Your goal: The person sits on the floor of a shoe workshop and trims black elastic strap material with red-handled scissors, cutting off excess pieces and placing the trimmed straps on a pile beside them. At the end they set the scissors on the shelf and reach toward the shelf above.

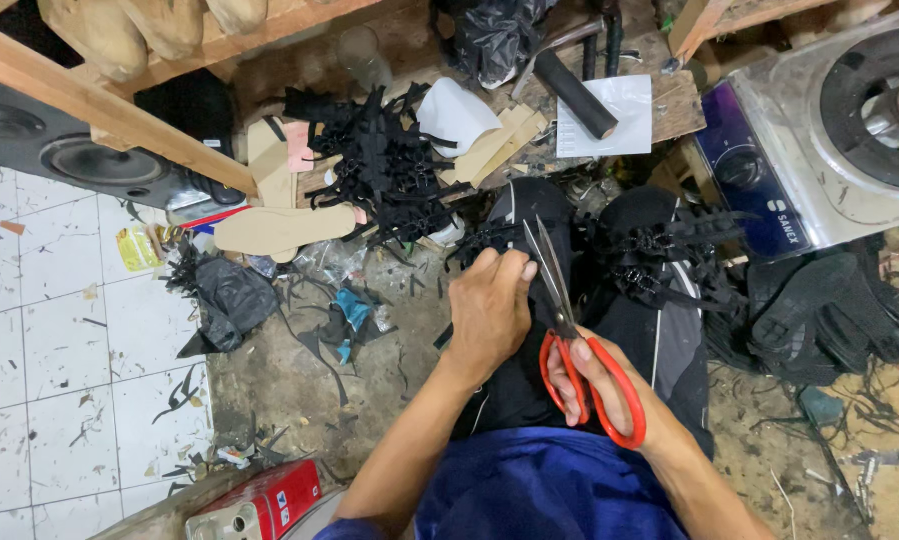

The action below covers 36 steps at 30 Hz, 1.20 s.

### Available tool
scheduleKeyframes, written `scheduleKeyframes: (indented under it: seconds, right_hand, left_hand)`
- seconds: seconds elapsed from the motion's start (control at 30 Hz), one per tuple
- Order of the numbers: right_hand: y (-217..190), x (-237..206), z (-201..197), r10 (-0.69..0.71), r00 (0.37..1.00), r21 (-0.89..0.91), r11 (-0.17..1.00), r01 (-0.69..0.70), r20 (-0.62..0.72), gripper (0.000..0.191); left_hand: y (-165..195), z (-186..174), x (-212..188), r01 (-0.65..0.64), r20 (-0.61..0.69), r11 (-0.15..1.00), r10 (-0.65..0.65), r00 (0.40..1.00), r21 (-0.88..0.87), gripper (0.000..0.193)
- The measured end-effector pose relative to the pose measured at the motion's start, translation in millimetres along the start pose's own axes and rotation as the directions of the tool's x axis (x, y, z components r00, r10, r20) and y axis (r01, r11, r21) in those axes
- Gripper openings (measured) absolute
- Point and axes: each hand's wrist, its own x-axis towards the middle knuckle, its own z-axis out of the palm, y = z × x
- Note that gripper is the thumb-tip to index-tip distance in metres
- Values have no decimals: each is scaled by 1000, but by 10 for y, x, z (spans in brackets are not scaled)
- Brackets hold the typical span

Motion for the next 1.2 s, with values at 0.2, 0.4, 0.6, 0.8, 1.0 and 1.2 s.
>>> scheduleKeyframes:
  seconds: [0.2,0.4,0.6,0.8,1.0,1.2]
  right_hand:
    - [-35,-31,18,-84,986,-4,996,85,-141,59]
    - [-192,41,17,-461,812,-333,875,350,-357,32]
    - [-296,182,118,-609,767,-338,778,529,-202,42]
    - [-408,249,164,-422,755,-211,906,366,-502,37]
    - [-459,256,153,-487,748,-233,873,428,-451,33]
    - [-386,108,-23,-500,727,-197,863,465,-470,30]
  left_hand:
    - [-77,36,-39,183,1,947,-190,982,-264,27]
    - [-111,82,-115,441,288,517,-351,891,-734,38]
    - [15,144,-114,451,351,510,-285,892,-733,36]
    - [-17,251,-318,413,409,684,-180,894,-601,36]
    - [-124,412,-329,499,383,451,-327,864,-740,37]
    - [-1092,-250,419,258,-110,648,-471,875,-717,38]
